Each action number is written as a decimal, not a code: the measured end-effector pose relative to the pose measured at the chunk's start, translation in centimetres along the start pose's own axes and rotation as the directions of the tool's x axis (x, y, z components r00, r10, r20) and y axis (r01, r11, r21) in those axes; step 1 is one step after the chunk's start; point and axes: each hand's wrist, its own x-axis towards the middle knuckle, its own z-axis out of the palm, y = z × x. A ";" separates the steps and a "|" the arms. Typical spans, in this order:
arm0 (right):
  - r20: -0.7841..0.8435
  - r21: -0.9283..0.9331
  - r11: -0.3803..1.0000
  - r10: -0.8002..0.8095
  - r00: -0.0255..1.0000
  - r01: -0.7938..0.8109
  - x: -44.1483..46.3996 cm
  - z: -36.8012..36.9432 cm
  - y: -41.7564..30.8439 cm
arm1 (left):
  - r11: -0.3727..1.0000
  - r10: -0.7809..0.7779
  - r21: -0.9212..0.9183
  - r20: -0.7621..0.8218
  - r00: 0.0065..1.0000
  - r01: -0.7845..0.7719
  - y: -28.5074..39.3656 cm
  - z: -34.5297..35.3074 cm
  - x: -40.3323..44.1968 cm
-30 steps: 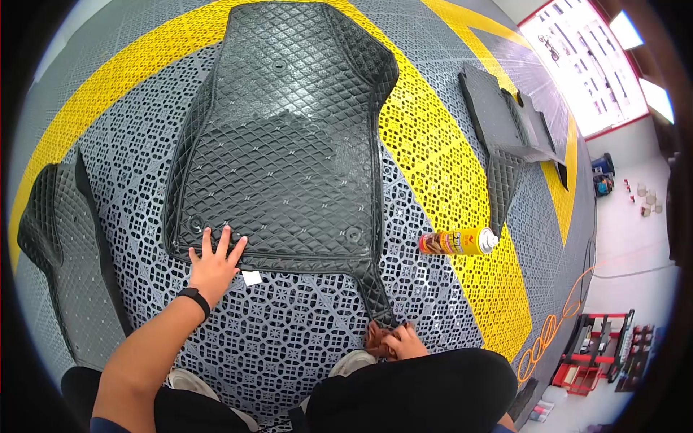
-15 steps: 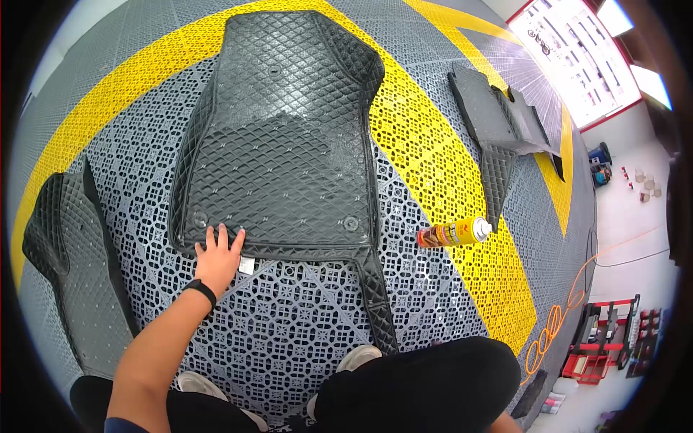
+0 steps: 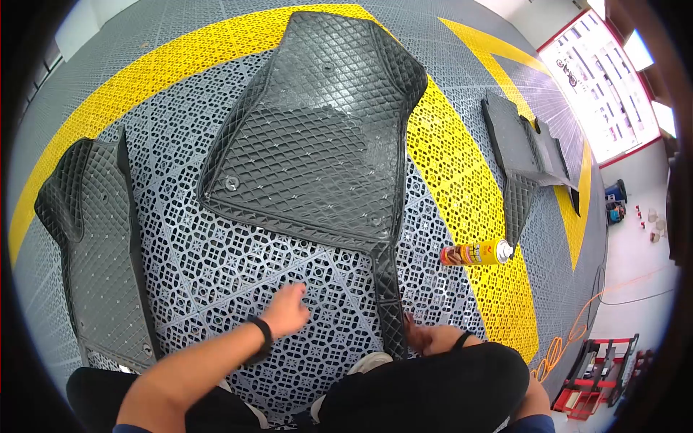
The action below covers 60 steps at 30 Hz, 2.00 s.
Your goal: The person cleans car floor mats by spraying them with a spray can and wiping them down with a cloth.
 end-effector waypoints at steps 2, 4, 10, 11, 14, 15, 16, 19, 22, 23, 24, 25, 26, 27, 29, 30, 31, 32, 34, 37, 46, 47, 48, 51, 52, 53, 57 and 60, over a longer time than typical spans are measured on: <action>-0.007 0.213 0.977 0.031 0.999 -0.029 1.5 5.9 2.9 | 0.938 -0.229 -0.238 0.120 0.966 0.251 4.9 2.7 -2.6; -0.160 0.545 0.838 0.130 0.978 -0.022 4.0 11.6 5.0 | 0.993 -0.098 -0.055 0.029 0.995 0.100 5.5 4.9 -4.1; -0.181 0.946 0.288 0.077 0.981 0.152 10.2 12.3 7.5 | 0.976 -0.044 -0.181 0.367 0.929 0.118 6.2 3.5 -3.0; -0.261 0.893 0.381 0.008 0.965 0.238 10.7 9.5 5.2 | 0.923 -0.085 -0.315 0.393 0.916 0.221 5.6 4.1 -2.7; -0.309 0.871 0.357 -0.136 0.941 0.337 11.3 0.8 -4.3 | 0.558 -0.141 -0.640 0.554 0.821 0.528 5.8 4.5 -1.7; -0.270 0.917 0.250 -0.189 0.944 0.312 10.5 -1.3 -7.4 | 0.508 -0.113 -0.663 0.581 0.806 0.549 5.4 4.2 -1.1; -0.235 0.951 0.141 -0.250 0.939 0.275 10.0 -2.8 -9.7 | 0.409 -0.086 -0.725 0.573 0.815 0.554 6.5 2.5 -0.9; -0.302 0.871 0.298 -0.304 0.904 0.391 10.7 -2.6 -11.9 | 0.351 -0.062 -0.818 0.465 0.883 0.456 5.7 1.8 0.3; -0.611 0.192 0.638 -0.517 0.599 0.746 10.6 -1.6 -12.9 | 0.554 0.019 -0.800 0.288 0.957 0.230 4.1 -0.4 -0.2; -0.662 0.010 0.663 -0.557 0.502 0.748 10.5 -1.1 -12.3 | 0.490 -0.054 -0.793 0.386 0.921 0.361 4.4 -1.4 -0.8; -0.697 -0.167 0.679 -0.594 0.401 0.715 10.4 -0.4 -11.7 | 0.491 -0.062 -0.790 0.388 0.920 0.366 5.3 -2.5 -1.1; -0.722 -0.181 0.641 -0.602 0.342 0.746 9.4 -0.3 -12.3 | 0.502 -0.124 -0.752 0.427 0.896 0.428 6.1 -3.0 -1.2; -0.726 -0.174 0.648 -0.593 0.348 0.742 8.8 -0.2 -12.5 | 0.508 -0.181 -0.710 0.466 0.866 0.488 6.5 -3.1 -1.3; -0.701 -0.171 0.651 -0.608 0.373 0.740 8.2 -0.6 -12.4 | 0.583 -0.107 -0.734 0.357 0.928 0.350 5.9 -2.2 -1.6; -0.626 -0.032 0.718 -0.556 0.546 0.695 6.1 -2.3 -12.7 | 0.740 -0.004 -0.627 0.358 0.934 0.244 4.5 -2.0 -2.3; -0.632 -0.038 0.724 -0.551 0.544 0.689 5.5 -2.9 -12.3 | 0.856 0.082 -0.502 0.369 0.926 0.124 3.5 -2.2 -2.7; -0.605 0.027 0.696 -0.560 0.566 0.718 5.1 -3.6 -12.0 | 0.928 0.002 -0.313 0.543 0.840 0.201 2.7 -3.4 -3.0; -0.573 0.091 0.659 -0.578 0.581 0.746 4.8 -4.7 -11.8 | 0.976 -0.036 -0.149 0.603 0.797 0.157 1.7 -4.9 -4.0; -0.550 -0.004 0.691 -0.605 0.575 0.723 3.1 -7.7 -11.7 | 0.990 -0.142 0.107 0.742 0.655 0.093 -1.7 -7.6 -6.4; -0.480 0.024 0.675 -0.639 0.601 0.737 -1.5 -13.7 -16.0 | 0.955 -0.287 0.274 0.752 0.594 0.115 -6.1 -14.1 -12.1; -0.264 -0.496 0.473 -0.881 0.392 0.729 0.2 -19.3 -29.6 | 0.646 -0.747 0.757 0.653 -0.123 0.100 -16.2 -32.2 -27.4; -0.245 -0.505 0.467 -0.884 0.399 0.726 1.8 -18.5 -31.2 | 0.636 -0.753 0.767 0.642 -0.146 0.091 -15.9 -32.7 -29.0; -0.212 -0.493 0.531 -0.841 0.497 0.689 3.3 -17.3 -32.8 | 0.605 -0.787 0.786 0.614 -0.051 0.124 -15.2 -32.9 -30.5; -0.131 -0.413 0.462 -0.883 0.451 0.785 8.3 -12.3 -36.8 | 0.642 -0.726 0.662 0.362 0.585 0.388 -17.0 -31.3 -31.9; -0.092 -0.382 0.469 -0.877 0.472 0.796 9.8 -10.2 -37.9 | 0.730 -0.565 0.572 0.199 0.801 0.374 -13.8 -31.1 -30.5; -0.080 -0.423 0.452 -0.882 0.465 0.785 12.0 -8.0 -38.5 | 0.815 -0.369 0.481 -0.003 0.929 0.325 -9.9 -30.5 -28.4; -0.079 -0.365 0.495 -0.860 0.504 0.788 17.1 2.0 -38.8 | 0.733 -0.096 0.673 -0.040 0.995 0.098 -10.1 -27.6 -22.9; 0.075 -0.262 0.627 -0.745 0.663 0.734 17.5 7.8 -33.8 | 0.327 -0.133 0.944 -0.006 0.991 0.050 -12.6 -26.5 -19.9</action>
